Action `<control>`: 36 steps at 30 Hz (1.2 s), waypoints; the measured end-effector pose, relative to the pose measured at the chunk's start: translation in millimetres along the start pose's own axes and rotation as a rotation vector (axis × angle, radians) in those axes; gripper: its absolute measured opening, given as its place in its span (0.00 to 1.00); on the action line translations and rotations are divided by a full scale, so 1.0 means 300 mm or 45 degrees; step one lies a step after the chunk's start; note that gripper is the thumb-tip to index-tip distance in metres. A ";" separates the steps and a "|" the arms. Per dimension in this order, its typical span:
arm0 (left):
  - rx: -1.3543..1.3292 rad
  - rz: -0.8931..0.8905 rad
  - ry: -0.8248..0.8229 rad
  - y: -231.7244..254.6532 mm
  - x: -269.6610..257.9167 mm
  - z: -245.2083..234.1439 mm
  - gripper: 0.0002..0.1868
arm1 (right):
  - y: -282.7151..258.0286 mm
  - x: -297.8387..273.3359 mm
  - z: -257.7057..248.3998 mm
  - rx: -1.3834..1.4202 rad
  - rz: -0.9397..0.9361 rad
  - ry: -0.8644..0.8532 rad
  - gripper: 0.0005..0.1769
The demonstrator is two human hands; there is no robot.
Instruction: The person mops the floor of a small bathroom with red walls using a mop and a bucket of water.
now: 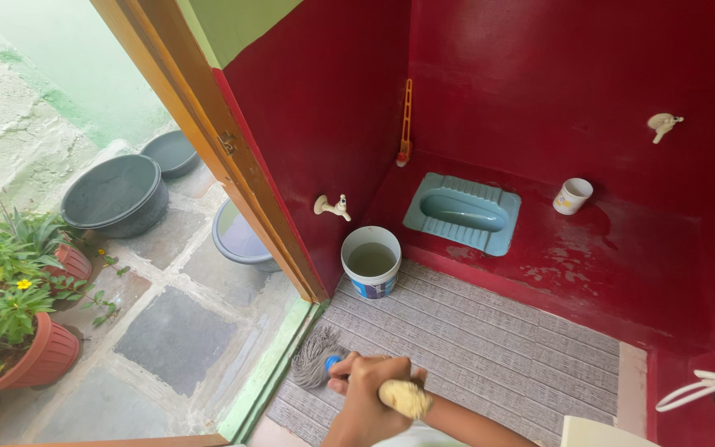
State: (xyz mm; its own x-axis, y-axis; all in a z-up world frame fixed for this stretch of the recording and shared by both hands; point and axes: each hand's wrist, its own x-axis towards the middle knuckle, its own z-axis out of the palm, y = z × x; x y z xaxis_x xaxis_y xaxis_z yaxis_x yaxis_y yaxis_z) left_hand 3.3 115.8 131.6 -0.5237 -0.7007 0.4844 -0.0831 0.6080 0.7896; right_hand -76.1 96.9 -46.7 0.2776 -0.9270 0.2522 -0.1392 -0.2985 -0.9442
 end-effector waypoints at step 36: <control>-0.541 -0.227 0.489 0.003 0.113 -0.111 0.25 | 0.254 -0.093 -0.021 -0.184 -0.239 -0.149 0.12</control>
State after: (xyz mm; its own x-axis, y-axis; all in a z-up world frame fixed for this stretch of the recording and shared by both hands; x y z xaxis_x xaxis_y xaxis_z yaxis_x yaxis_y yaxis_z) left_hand 13.6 80.0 161.2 -0.1824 -0.9112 0.3695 0.2463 0.3214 0.9143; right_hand -100.6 98.5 -124.4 0.4182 -0.8223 0.3860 -0.2068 -0.5000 -0.8410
